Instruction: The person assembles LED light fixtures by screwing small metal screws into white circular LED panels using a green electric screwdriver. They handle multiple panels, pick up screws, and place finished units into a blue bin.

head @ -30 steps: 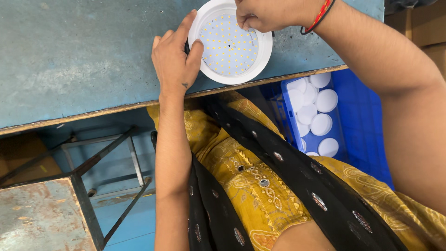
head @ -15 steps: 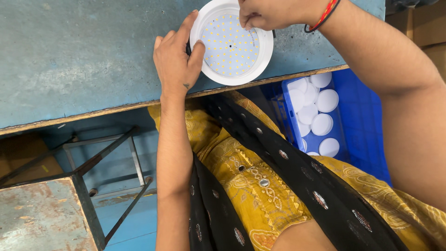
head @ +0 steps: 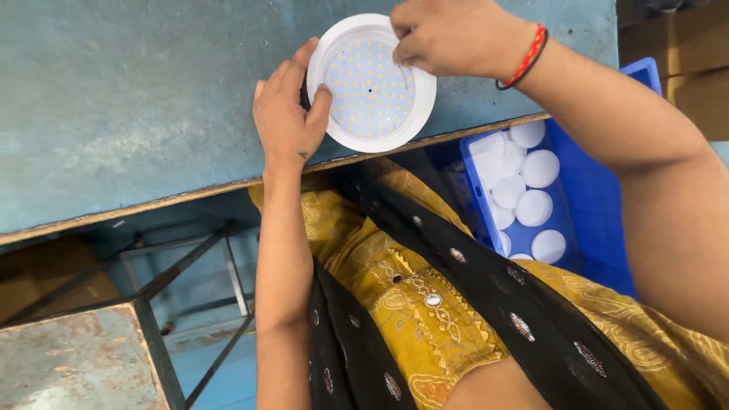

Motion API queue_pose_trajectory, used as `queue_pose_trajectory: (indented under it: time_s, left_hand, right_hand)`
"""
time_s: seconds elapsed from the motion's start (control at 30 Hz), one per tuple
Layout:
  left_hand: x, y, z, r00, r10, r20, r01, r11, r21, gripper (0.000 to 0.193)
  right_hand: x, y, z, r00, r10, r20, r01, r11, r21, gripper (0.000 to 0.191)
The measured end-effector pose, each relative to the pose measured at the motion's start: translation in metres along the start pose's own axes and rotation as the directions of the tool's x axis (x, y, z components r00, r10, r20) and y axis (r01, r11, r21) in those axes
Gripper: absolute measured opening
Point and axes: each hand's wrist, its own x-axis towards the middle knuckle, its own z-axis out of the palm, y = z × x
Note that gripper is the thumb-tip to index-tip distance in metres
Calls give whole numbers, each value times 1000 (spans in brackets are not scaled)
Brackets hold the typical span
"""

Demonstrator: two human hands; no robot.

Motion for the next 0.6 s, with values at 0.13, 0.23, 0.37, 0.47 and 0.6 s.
queue_pose_trajectory:
  time_s: [0.13,0.23,0.37,0.47,0.6]
  left_hand:
    - [6,17,-9,998,19,-55,-17,999,35,44]
    - [14,36,-11,977,176,-120,-142,958,248,37]
    - [28,64,0,989,141,-42,-136,984,111,33]
    - [36,78,9,994,-86,65,98,973,-209,30]
    - [36,84,10,924,-345,165,375,733,-567,27]
  right_hand:
    - [10,-1,0,999,7,45,-4,998,-61,10]
    - [12,-2,4,997,61,44,-57,994,-93,17]
    - [14,-8,-5,1000,21,12,-19,987,-158,15]
    - [15,-24,-24,986,-10,-166,-1,998,-67,15]
    - [9,-48,-46,932,36,-361,-53,998,-38,19]
